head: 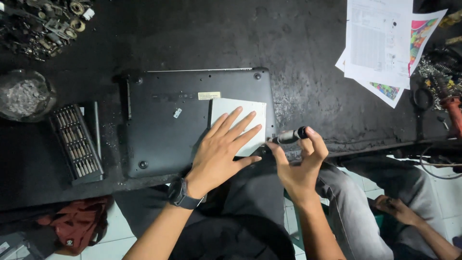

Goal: Removing a hard drive caddy from a laptop using a screwdriver and inspecting the part

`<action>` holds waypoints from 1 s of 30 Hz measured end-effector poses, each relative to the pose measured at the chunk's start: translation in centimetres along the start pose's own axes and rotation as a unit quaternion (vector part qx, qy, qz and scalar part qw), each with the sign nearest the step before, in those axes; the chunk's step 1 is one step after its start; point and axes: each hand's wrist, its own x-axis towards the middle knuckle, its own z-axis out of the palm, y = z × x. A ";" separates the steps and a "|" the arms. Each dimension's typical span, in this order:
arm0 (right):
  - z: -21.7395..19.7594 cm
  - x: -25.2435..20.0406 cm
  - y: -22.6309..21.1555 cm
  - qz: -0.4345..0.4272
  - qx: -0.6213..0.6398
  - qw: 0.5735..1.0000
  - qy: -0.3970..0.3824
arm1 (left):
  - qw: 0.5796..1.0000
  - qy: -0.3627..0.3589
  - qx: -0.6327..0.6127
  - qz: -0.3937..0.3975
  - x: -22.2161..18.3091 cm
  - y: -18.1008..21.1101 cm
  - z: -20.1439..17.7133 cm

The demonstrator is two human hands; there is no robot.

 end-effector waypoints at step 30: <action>0.2 0.9 -1.2 0.060 0.100 0.993 -0.024 | 1.000 0.017 -0.004 0.008 -0.1 -0.1 0.3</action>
